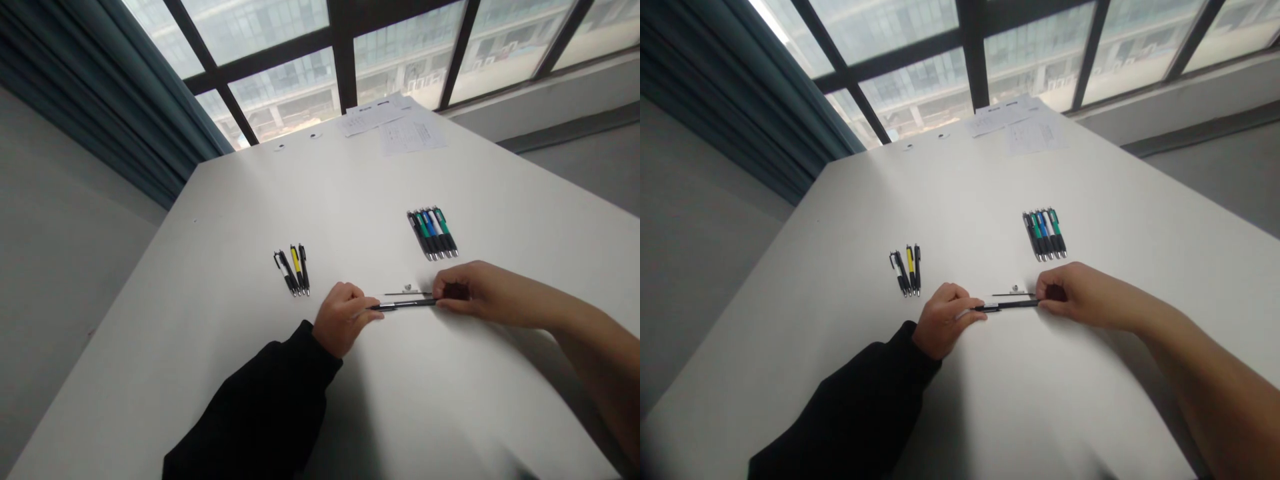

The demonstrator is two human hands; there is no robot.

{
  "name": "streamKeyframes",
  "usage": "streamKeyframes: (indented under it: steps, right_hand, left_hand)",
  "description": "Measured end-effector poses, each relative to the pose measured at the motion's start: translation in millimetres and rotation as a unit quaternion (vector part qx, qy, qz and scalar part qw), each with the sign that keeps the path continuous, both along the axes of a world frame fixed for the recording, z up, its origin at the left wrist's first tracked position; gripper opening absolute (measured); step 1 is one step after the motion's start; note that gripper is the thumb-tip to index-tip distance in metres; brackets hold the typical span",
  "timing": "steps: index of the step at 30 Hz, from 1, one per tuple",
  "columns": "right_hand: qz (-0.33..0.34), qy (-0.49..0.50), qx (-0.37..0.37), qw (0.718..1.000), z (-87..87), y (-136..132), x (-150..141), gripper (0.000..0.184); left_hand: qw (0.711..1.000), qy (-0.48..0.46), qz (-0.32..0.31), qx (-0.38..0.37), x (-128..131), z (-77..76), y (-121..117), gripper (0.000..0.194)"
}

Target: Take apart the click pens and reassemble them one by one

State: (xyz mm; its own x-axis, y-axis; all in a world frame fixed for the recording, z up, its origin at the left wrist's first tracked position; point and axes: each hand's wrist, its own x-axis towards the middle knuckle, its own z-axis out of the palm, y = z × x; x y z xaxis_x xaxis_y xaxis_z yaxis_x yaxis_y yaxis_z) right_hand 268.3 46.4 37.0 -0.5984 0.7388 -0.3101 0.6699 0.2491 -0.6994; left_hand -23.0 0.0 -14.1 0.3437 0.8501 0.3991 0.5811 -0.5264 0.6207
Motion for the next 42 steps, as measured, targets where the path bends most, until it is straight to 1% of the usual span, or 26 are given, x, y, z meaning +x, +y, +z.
streamKeyframes:
  steps: [4,7,11,15,19,23,27,37,42]
  right_hand:
    - [-0.012,-0.015,0.012,1.000,-0.4,1.1,-1.3,0.015]
    - [-0.019,-0.030,0.026,0.999,-1.1,1.1,-1.9,0.016]
    - [-0.015,-0.044,0.047,0.998,-2.1,0.9,-2.1,0.017]
    - [-0.017,-0.036,0.052,0.998,-2.1,0.8,-1.9,0.016]
    - [-0.023,-0.032,0.057,0.998,-2.5,1.1,-1.0,0.018]
    - [-0.026,-0.035,0.063,0.997,-2.7,1.3,-0.6,0.019]
    - [-0.028,-0.042,0.063,0.997,-1.2,1.0,-1.3,0.018]
    - [-0.027,-0.047,0.072,0.996,1.0,0.1,-1.7,0.018]
    - [-0.031,-0.050,0.073,0.996,2.9,0.6,-2.3,0.016]
  left_hand:
    - [0.999,0.050,0.016,0.012,1.4,-2.9,1.8,0.018]
    - [0.997,0.067,0.024,0.000,1.8,-3.6,2.1,0.018]
    - [0.998,0.057,0.024,-0.024,1.6,-3.6,2.3,0.019]
    - [0.999,0.035,0.022,-0.030,1.2,-3.4,2.7,0.017]
    - [0.999,0.007,0.041,-0.034,1.0,-2.8,2.4,0.016]
    - [0.997,0.013,0.054,-0.044,1.0,-2.1,1.9,0.011]
    - [0.996,0.010,0.067,-0.051,1.3,-0.6,1.5,0.009]
    - [0.995,0.001,0.073,-0.071,1.9,2.9,1.5,0.010]
    - [0.995,-0.001,0.076,-0.059,2.3,2.2,1.8,0.011]
